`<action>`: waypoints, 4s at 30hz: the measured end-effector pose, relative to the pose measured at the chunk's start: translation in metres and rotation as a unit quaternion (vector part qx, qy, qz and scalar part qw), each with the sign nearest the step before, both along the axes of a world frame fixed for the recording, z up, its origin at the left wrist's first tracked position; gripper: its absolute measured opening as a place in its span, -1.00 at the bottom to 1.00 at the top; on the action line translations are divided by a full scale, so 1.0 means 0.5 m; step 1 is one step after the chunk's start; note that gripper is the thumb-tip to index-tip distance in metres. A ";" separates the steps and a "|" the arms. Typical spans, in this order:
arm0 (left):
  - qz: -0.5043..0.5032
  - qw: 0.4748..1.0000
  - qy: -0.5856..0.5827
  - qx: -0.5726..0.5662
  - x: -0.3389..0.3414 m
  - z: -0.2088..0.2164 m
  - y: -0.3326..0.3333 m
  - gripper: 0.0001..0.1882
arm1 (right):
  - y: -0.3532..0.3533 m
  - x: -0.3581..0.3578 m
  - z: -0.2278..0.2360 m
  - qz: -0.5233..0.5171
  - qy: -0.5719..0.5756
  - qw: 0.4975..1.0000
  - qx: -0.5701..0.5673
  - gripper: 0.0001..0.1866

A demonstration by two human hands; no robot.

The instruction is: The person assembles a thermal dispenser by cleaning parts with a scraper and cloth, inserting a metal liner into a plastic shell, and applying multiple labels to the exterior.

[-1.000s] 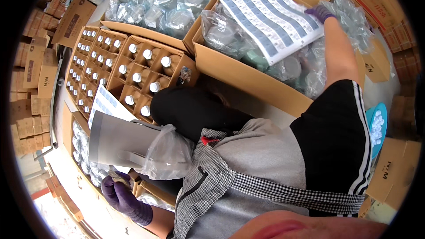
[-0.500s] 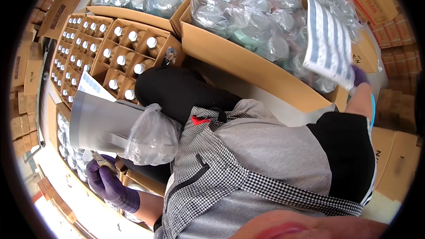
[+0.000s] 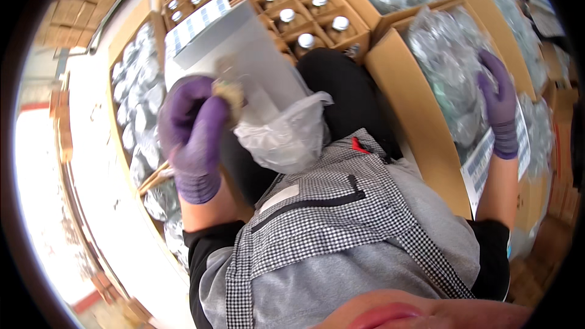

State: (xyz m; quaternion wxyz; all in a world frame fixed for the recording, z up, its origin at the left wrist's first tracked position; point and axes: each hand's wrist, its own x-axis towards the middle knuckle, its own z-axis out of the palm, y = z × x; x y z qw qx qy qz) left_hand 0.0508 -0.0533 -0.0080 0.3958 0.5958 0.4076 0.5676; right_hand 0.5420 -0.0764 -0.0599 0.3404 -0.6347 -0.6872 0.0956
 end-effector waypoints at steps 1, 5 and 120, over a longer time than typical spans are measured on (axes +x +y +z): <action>-0.008 1.000 0.014 0.008 0.017 0.023 0.001 -0.89 | 0.052 -0.137 0.027 0.130 -0.014 0.987 0.088 -0.49; -0.041 0.971 0.206 0.112 0.048 0.052 0.059 -0.84 | 0.166 -0.488 0.093 0.484 0.230 0.844 0.037 -0.40; 0.231 0.933 0.233 -0.147 -0.454 -0.275 0.353 -0.65 | 0.668 -1.107 -0.202 0.562 0.188 0.804 0.047 -0.78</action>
